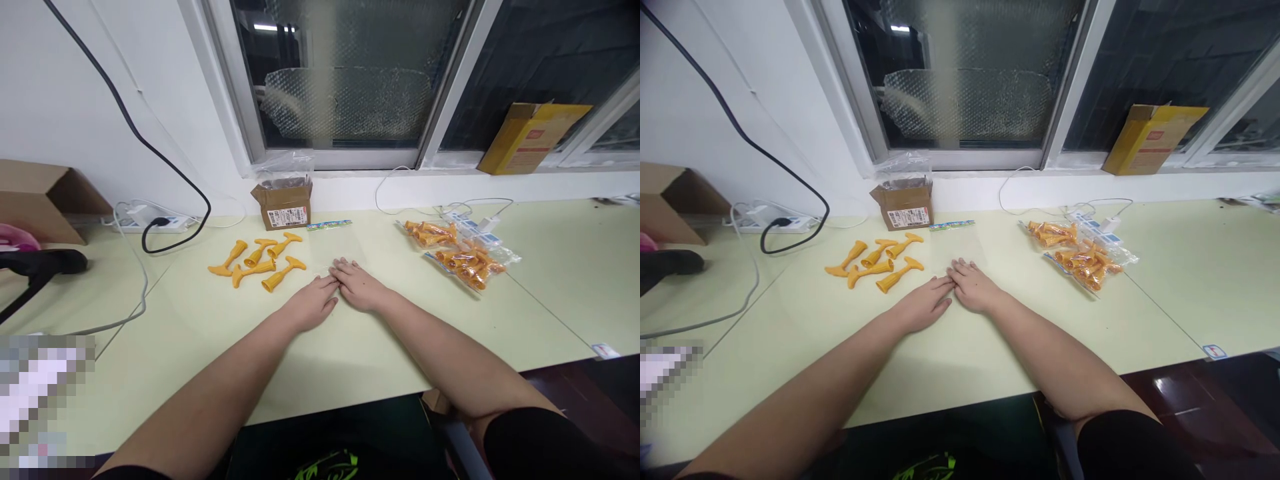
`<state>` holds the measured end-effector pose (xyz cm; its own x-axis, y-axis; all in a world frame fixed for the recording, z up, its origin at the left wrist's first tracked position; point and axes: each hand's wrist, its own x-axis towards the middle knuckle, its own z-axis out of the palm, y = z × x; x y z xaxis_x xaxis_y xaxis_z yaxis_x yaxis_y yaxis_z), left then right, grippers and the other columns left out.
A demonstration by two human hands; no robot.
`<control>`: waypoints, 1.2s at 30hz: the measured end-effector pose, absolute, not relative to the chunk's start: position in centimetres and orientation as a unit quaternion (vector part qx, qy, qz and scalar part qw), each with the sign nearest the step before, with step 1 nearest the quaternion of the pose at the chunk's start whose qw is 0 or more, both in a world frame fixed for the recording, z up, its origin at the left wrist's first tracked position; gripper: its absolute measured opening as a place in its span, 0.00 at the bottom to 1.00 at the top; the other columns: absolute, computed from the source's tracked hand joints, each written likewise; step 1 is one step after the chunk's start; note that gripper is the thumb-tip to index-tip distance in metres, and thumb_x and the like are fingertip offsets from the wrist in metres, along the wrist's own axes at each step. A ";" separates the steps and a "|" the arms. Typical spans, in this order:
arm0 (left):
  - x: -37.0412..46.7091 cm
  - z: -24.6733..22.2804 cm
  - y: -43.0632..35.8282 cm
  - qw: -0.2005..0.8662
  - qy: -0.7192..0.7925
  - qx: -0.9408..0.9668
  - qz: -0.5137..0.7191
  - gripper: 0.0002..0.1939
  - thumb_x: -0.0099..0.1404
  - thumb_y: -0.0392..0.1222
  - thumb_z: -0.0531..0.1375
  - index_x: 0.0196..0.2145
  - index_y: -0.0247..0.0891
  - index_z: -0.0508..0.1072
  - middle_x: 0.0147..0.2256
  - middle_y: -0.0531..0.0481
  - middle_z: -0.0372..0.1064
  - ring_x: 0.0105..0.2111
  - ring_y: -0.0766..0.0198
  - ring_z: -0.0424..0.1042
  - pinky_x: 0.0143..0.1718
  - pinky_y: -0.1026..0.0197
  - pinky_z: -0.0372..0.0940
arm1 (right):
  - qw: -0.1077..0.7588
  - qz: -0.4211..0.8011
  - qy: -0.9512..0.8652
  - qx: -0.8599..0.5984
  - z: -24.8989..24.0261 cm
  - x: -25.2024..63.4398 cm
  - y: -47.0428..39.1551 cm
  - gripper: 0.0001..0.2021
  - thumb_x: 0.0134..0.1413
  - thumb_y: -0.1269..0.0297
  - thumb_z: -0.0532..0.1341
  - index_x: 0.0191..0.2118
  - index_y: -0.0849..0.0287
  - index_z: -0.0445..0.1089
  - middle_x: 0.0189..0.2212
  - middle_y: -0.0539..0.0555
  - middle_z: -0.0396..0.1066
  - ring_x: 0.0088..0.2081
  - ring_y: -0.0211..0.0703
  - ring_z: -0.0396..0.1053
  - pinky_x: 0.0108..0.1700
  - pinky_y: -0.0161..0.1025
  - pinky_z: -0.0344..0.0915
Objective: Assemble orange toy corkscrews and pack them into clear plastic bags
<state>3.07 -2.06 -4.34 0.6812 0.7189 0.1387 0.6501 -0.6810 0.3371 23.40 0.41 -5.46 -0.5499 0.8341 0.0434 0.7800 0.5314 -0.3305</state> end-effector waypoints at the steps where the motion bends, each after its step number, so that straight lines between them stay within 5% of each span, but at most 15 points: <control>1: 3.0 -4.2 -2.1 0.137 0.369 0.909 0.133 0.25 0.73 0.41 0.53 0.65 0.36 0.65 0.67 0.40 0.62 0.68 0.53 0.60 0.70 0.46 0.55 | 0.095 0.144 -0.874 -0.453 -5.3 23.4 0.6 0.29 0.67 0.66 0.49 0.72 0.66 0.56 0.74 0.63 0.46 0.75 0.56 0.40 0.74 0.56 0.40; 7: 2.7 -3.5 -2.9 0.140 0.336 0.921 0.136 0.22 0.70 0.38 0.55 0.60 0.40 0.71 0.62 0.44 0.69 0.61 0.52 0.69 0.63 0.47 0.65 | 0.092 0.160 -0.843 -0.505 -5.1 23.6 1.3 0.27 0.70 0.63 0.49 0.72 0.58 0.58 0.75 0.63 0.40 0.76 0.59 0.36 0.73 0.60 0.40; 13: 3.7 -3.0 -4.3 0.136 0.261 0.947 0.132 0.16 0.69 0.36 0.56 0.52 0.41 0.76 0.52 0.46 0.77 0.53 0.55 0.75 0.55 0.53 0.69 | 0.070 0.149 -0.788 -0.593 -5.4 23.0 1.7 0.33 0.71 0.52 0.47 0.74 0.64 0.49 0.76 0.64 0.36 0.76 0.62 0.33 0.73 0.60 0.32; 21: 4.7 -2.5 -5.5 0.080 0.214 0.960 0.162 0.13 0.72 0.37 0.54 0.47 0.44 0.78 0.43 0.48 0.77 0.46 0.57 0.73 0.52 0.51 0.63 | 0.107 0.117 -0.805 -0.572 -4.7 22.9 1.8 0.31 0.64 0.48 0.57 0.61 0.69 0.67 0.75 0.67 0.42 0.76 0.59 0.36 0.74 0.53 0.32; 24: 4.4 -2.5 -4.8 0.058 0.241 0.945 0.214 0.14 0.71 0.36 0.55 0.47 0.44 0.78 0.48 0.45 0.74 0.51 0.54 0.69 0.53 0.50 0.62 | 0.092 0.143 -0.804 -0.570 -4.6 23.1 1.7 0.38 0.54 0.48 0.65 0.67 0.64 0.61 0.76 0.66 0.36 0.76 0.63 0.33 0.74 0.56 0.32; 29: 3.5 -3.0 -3.6 0.058 0.286 0.927 0.235 0.14 0.68 0.36 0.58 0.47 0.46 0.79 0.53 0.43 0.68 0.56 0.51 0.65 0.57 0.47 0.62 | 0.074 0.176 -0.814 -0.549 -4.7 23.1 1.6 0.52 0.51 0.42 0.66 0.76 0.48 0.41 0.77 0.60 0.24 0.76 0.67 0.25 0.73 0.58 0.33; 33: 3.3 -3.0 -3.5 0.071 0.290 0.930 0.217 0.15 0.69 0.36 0.58 0.50 0.48 0.77 0.54 0.45 0.68 0.56 0.52 0.65 0.57 0.48 0.62 | 0.061 0.163 -0.837 -0.519 -4.3 23.3 1.6 0.52 0.54 0.40 0.64 0.77 0.47 0.35 0.77 0.58 0.25 0.76 0.64 0.26 0.73 0.58 0.32; 36: 3.5 -2.9 -3.5 0.055 0.303 0.928 0.211 0.16 0.68 0.35 0.58 0.50 0.45 0.75 0.50 0.45 0.70 0.51 0.53 0.68 0.52 0.49 0.64 | 0.046 0.159 -0.831 -0.531 -4.2 23.3 1.4 0.48 0.55 0.41 0.63 0.76 0.45 0.41 0.77 0.57 0.28 0.76 0.68 0.29 0.72 0.62 0.33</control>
<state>3.48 -3.54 -2.88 0.7272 0.5857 0.3580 0.5389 -0.8101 0.2307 23.28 1.41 -4.18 -0.4321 0.8971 -0.0917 0.8676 0.3858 -0.3138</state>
